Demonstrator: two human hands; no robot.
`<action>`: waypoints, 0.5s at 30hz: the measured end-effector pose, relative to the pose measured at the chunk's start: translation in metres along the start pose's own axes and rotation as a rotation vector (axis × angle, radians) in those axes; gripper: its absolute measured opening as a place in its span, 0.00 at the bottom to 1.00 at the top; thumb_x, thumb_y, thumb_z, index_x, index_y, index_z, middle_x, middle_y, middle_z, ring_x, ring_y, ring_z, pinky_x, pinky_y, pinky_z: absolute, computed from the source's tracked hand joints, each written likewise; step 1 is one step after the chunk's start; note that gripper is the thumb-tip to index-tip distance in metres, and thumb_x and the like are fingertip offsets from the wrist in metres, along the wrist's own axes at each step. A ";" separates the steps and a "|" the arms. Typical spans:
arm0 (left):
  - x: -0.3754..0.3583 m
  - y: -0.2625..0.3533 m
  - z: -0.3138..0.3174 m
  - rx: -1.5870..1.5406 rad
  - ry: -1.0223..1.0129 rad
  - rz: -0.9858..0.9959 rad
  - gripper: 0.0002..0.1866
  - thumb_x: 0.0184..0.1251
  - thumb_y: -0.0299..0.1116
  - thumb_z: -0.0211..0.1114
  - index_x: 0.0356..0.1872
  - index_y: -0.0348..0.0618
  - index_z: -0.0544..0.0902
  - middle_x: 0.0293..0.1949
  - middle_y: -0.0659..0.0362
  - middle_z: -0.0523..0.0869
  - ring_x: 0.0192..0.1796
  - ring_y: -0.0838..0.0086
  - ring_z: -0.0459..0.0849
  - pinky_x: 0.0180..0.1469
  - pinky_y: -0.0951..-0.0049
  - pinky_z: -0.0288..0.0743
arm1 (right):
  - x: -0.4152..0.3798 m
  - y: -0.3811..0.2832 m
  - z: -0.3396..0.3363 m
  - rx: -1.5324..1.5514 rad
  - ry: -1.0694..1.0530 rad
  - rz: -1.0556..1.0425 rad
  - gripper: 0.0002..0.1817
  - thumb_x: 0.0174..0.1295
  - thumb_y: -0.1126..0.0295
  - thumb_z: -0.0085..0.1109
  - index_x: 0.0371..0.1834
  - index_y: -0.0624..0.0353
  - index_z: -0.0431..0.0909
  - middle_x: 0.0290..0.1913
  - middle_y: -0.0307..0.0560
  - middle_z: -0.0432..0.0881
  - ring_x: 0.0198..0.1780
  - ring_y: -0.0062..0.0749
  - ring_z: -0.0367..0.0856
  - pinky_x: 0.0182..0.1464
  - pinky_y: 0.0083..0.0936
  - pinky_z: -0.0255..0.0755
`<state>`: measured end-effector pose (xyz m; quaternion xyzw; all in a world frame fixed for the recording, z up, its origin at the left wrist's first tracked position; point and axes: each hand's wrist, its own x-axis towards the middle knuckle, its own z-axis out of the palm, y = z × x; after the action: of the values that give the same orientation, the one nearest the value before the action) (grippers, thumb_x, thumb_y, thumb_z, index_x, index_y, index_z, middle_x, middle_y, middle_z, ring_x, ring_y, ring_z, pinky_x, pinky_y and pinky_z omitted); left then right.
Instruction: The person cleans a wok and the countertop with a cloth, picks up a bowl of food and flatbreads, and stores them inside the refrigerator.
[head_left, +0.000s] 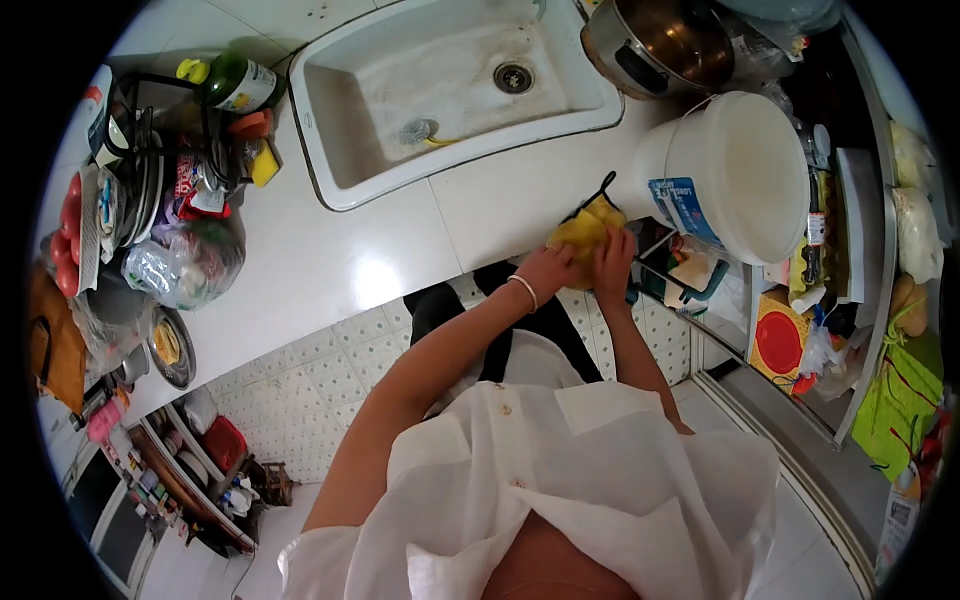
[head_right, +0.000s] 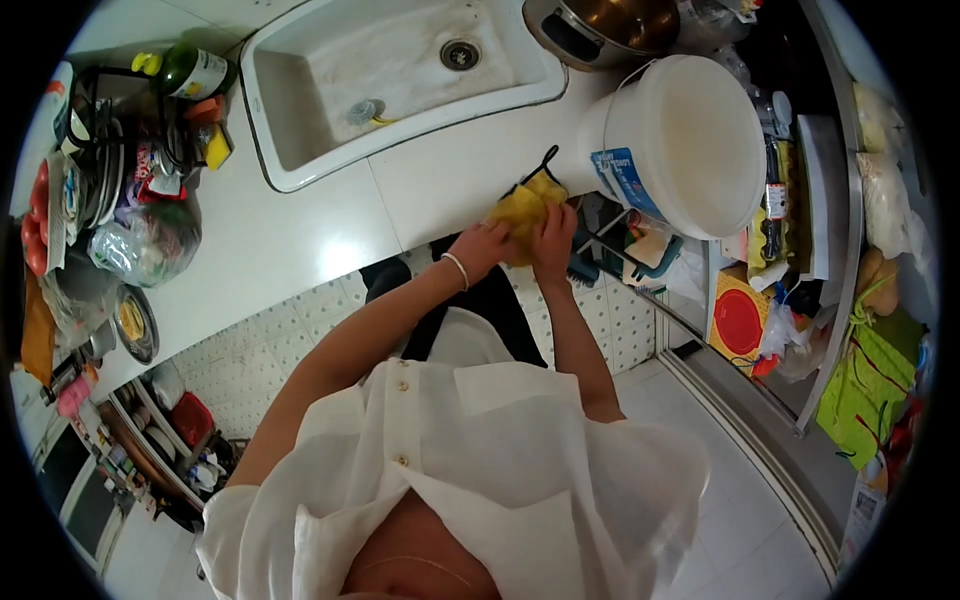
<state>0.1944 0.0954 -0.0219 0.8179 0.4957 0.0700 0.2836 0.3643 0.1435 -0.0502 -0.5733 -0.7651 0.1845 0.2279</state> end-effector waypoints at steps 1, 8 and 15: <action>0.003 -0.004 -0.013 -0.034 -0.020 -0.071 0.19 0.56 0.29 0.57 0.52 0.52 0.78 0.52 0.54 0.72 0.54 0.59 0.72 0.53 0.63 0.71 | 0.023 -0.017 -0.008 -0.054 0.060 -0.079 0.20 0.58 0.70 0.53 0.55 0.59 0.69 0.54 0.57 0.66 0.55 0.53 0.65 0.57 0.40 0.62; 0.038 -0.052 -0.058 0.044 0.545 -0.166 0.21 0.57 0.26 0.54 0.53 0.51 0.77 0.55 0.54 0.72 0.54 0.57 0.72 0.54 0.63 0.70 | 0.163 -0.048 0.005 -0.282 0.065 -0.222 0.26 0.60 0.62 0.55 0.63 0.52 0.65 0.62 0.56 0.61 0.64 0.57 0.57 0.63 0.51 0.52; 0.003 -0.081 0.009 0.073 0.420 -0.196 0.21 0.53 0.27 0.58 0.52 0.50 0.77 0.51 0.53 0.77 0.55 0.58 0.73 0.61 0.64 0.65 | 0.102 -0.037 0.052 -0.246 -0.169 -0.122 0.42 0.53 0.40 0.57 0.71 0.40 0.55 0.70 0.67 0.48 0.70 0.69 0.44 0.64 0.66 0.43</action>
<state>0.1371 0.1229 -0.0727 0.7430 0.6232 0.1927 0.1500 0.2812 0.2304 -0.0591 -0.5318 -0.8318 0.1229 0.1015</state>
